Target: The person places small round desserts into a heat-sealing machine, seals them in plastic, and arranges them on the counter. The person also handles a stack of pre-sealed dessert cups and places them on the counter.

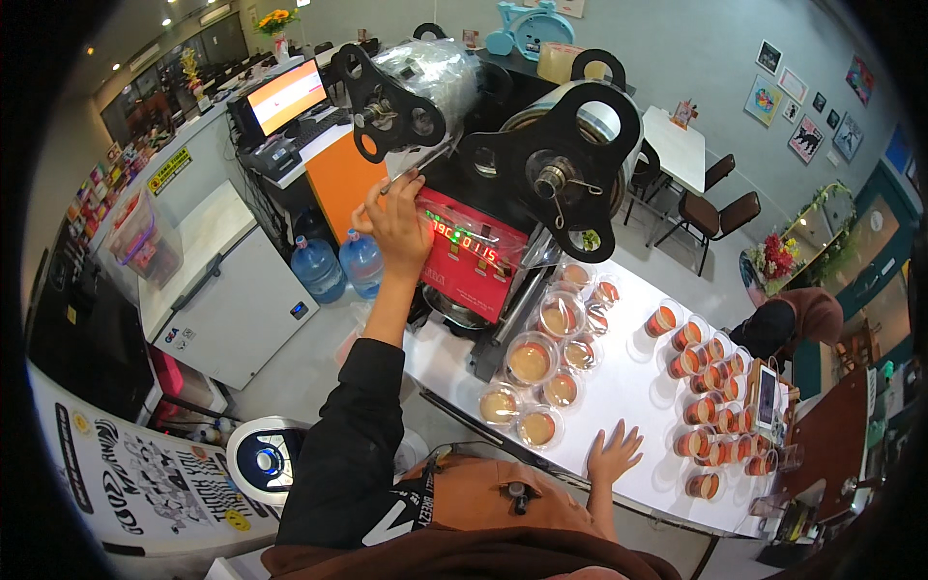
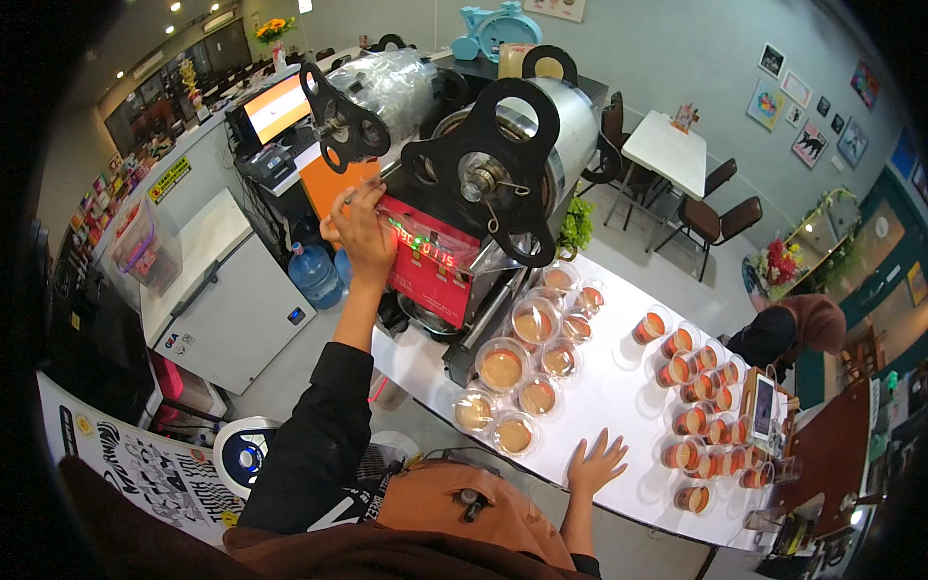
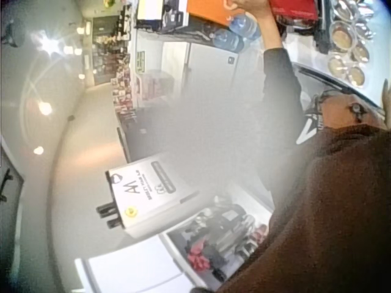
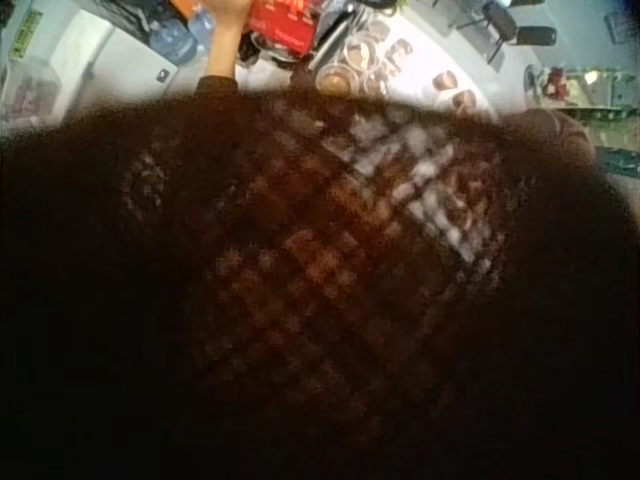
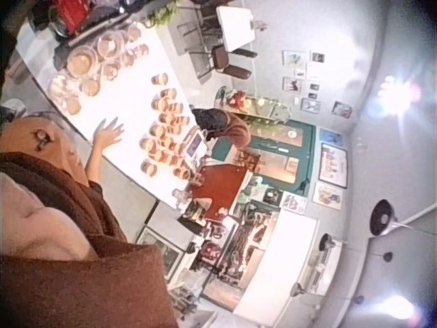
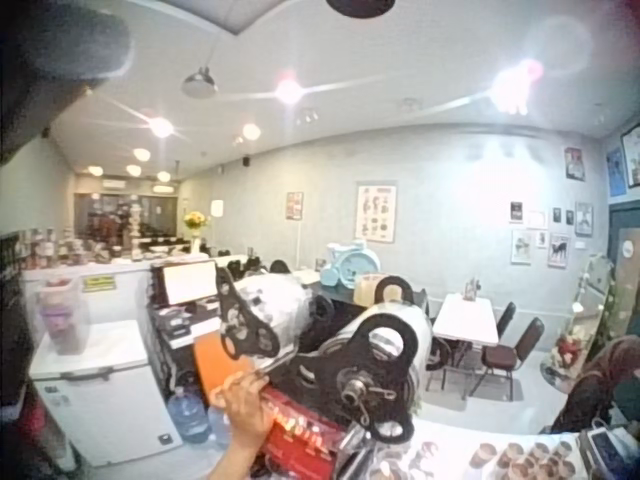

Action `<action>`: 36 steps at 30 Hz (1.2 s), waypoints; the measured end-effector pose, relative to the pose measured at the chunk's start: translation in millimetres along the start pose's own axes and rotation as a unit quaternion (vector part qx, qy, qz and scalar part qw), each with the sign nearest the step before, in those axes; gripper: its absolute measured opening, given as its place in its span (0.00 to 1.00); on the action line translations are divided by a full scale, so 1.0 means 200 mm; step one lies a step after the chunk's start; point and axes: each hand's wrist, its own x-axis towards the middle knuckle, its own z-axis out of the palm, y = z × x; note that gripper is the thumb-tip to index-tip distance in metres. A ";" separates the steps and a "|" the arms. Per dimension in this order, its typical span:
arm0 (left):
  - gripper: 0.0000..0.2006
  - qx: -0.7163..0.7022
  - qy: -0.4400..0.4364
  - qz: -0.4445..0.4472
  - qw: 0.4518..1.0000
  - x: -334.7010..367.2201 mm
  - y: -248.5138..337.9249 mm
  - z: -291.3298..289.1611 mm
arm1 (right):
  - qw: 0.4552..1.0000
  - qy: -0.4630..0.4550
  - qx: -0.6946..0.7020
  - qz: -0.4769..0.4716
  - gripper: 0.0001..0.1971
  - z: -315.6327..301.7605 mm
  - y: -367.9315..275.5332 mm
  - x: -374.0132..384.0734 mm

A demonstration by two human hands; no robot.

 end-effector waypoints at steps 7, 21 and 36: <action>0.25 0.015 0.007 0.003 1.000 0.00 -0.01 0.00 | 1.000 0.000 -0.002 0.000 0.33 0.00 -0.01 0.00; 0.25 0.002 0.009 -0.002 1.000 0.00 0.00 0.00 | 1.000 -0.005 0.016 0.004 0.33 -0.03 -0.02 0.00; 0.24 0.009 0.001 -0.008 1.000 0.00 0.02 -0.02 | 1.000 -0.007 0.023 0.003 0.33 -0.03 -0.02 0.00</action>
